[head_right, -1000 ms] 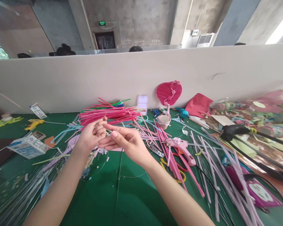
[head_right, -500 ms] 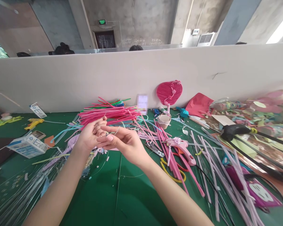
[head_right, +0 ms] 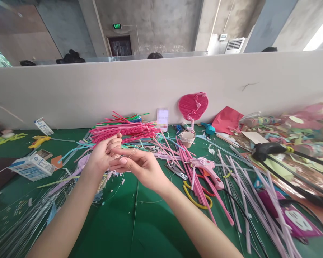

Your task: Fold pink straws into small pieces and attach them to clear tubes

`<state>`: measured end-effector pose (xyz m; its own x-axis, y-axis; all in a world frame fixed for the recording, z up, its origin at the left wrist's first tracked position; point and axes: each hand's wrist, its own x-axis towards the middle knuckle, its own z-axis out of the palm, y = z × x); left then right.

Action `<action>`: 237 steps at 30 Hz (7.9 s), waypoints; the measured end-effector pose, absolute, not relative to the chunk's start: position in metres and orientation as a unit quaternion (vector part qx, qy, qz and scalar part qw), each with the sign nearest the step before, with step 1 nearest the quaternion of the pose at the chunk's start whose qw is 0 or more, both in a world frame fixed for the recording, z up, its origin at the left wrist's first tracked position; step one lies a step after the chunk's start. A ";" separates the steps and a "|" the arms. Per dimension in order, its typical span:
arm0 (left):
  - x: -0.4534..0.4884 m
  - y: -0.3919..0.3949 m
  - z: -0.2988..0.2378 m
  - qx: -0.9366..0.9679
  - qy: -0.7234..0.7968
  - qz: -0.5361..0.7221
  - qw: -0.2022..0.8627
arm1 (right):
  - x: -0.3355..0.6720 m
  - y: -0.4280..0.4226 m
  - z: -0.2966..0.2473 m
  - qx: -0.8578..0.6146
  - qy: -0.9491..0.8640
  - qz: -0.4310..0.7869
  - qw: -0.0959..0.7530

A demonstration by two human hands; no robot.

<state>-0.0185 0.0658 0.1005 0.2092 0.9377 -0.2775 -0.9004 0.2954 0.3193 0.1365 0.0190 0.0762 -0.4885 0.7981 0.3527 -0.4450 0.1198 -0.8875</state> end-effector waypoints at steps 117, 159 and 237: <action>-0.055 0.065 0.113 0.440 0.321 0.550 0.634 | 0.152 0.030 0.074 -0.252 -0.570 0.737 0.263; -0.049 0.068 0.109 0.379 0.309 0.587 0.645 | 0.140 0.018 0.077 -0.153 -0.517 0.760 0.364; -0.053 0.071 0.110 0.350 0.308 0.614 0.637 | 0.123 0.013 0.061 -0.138 -0.444 0.797 0.385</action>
